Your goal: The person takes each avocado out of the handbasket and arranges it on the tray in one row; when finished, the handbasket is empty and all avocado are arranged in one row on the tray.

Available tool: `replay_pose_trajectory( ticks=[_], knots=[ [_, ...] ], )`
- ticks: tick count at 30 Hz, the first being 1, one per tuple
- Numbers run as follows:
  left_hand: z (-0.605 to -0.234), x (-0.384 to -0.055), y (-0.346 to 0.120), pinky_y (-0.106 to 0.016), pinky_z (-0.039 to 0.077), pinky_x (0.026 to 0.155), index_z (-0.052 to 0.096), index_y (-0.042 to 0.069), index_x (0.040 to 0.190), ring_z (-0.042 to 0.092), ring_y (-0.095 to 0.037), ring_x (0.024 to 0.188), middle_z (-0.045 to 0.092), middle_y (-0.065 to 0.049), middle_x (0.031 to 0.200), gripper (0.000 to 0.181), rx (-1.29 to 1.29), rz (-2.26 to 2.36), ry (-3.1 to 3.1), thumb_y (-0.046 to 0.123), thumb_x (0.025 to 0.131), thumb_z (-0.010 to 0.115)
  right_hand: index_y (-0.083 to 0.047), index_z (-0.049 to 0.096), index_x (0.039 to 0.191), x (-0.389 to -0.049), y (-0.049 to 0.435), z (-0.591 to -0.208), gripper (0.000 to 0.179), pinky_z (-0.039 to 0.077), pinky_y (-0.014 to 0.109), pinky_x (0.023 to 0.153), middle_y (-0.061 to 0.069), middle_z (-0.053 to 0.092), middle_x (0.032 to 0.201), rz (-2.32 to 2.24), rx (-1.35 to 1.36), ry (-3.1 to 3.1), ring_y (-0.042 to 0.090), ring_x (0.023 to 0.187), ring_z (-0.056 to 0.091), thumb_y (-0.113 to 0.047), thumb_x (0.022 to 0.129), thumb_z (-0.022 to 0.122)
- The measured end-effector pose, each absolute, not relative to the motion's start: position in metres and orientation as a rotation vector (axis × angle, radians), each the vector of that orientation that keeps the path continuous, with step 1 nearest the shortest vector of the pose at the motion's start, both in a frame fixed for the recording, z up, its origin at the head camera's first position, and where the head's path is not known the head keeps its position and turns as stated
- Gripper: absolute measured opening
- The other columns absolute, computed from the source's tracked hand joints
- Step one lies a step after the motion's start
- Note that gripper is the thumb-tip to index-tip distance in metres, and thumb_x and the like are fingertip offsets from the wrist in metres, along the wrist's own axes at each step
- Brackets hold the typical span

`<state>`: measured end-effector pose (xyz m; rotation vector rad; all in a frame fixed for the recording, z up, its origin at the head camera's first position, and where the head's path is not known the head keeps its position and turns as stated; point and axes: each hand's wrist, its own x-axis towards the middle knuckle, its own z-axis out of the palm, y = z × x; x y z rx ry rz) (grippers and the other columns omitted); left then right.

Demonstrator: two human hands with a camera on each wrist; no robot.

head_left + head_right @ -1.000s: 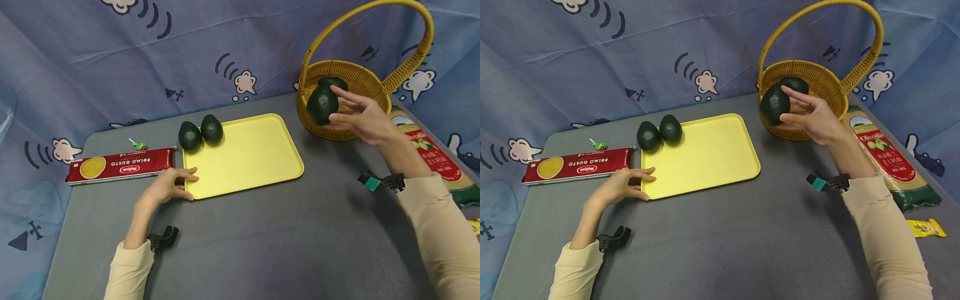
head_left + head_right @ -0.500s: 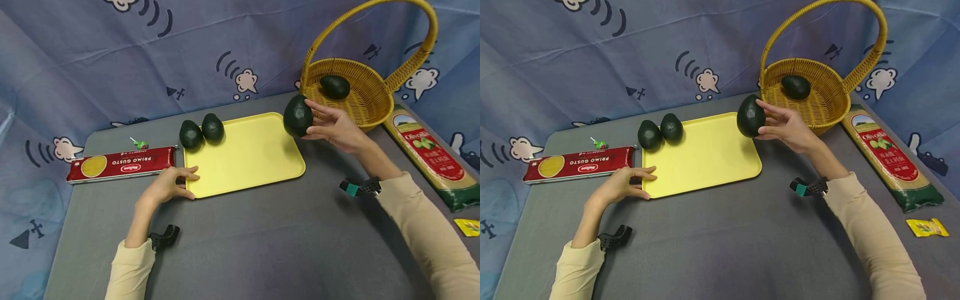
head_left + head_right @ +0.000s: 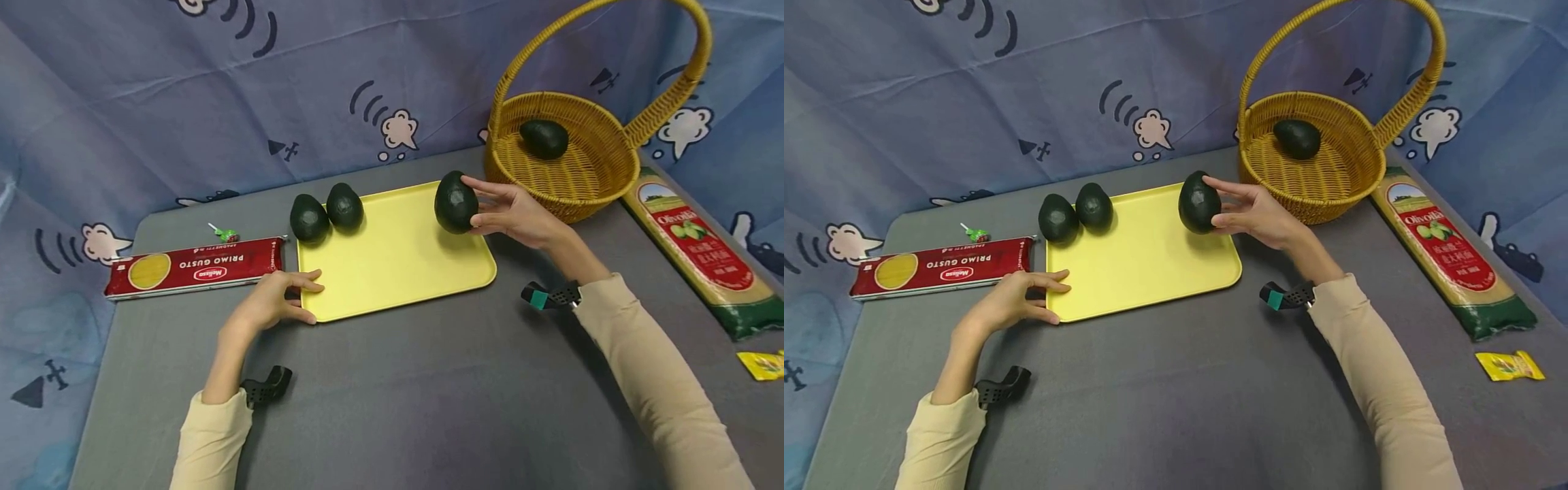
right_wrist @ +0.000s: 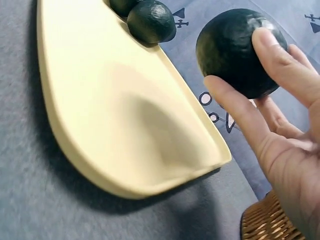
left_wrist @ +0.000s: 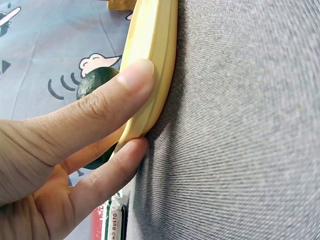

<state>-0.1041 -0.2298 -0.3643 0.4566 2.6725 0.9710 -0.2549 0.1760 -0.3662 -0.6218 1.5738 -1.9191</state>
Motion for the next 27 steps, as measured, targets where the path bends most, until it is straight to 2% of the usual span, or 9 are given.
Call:
replay_pose_trajectory(
  ticks=[9, 18, 27],
  knots=[
    [-0.366, -0.103, -0.232, -0.042, 0.050, 0.085, 0.068, -0.005, 0.115, 0.047, -0.036, 0.127, 0.054, -0.019, 0.133, 0.050, 0.464, 0.970, 2.673, 0.007, 0.069, 0.084, -0.020, 0.039, 0.148, -0.265, 0.157, -0.380, 0.068, 0.051, 0.047, 0.088, 0.022, 0.014, 0.157, -1.866, -0.582, 1.600, 0.021, 0.117, 0.056, 0.014, 0.091, 0.053],
    [-0.364, -0.102, -0.230, -0.040, 0.052, 0.084, 0.067, -0.005, 0.115, 0.046, -0.037, 0.128, 0.054, -0.020, 0.134, 0.050, 0.441, 0.988, 2.658, 0.007, 0.070, 0.084, -0.016, 0.036, 0.149, -0.277, 0.143, -0.391, 0.069, 0.051, 0.049, 0.088, 0.016, 0.017, 0.156, -1.828, -0.584, 1.606, 0.025, 0.119, 0.054, 0.015, 0.090, 0.053],
    [-0.363, -0.104, -0.229, -0.041, 0.051, 0.084, 0.067, -0.005, 0.115, 0.046, -0.037, 0.127, 0.054, -0.020, 0.134, 0.050, 0.445, 0.968, 2.662, 0.008, 0.070, 0.084, -0.017, 0.036, 0.149, -0.285, 0.134, -0.391, 0.067, 0.051, 0.048, 0.087, 0.018, 0.021, 0.153, -1.804, -0.533, 1.588, 0.028, 0.121, 0.051, 0.013, 0.092, 0.053]
  ],
)
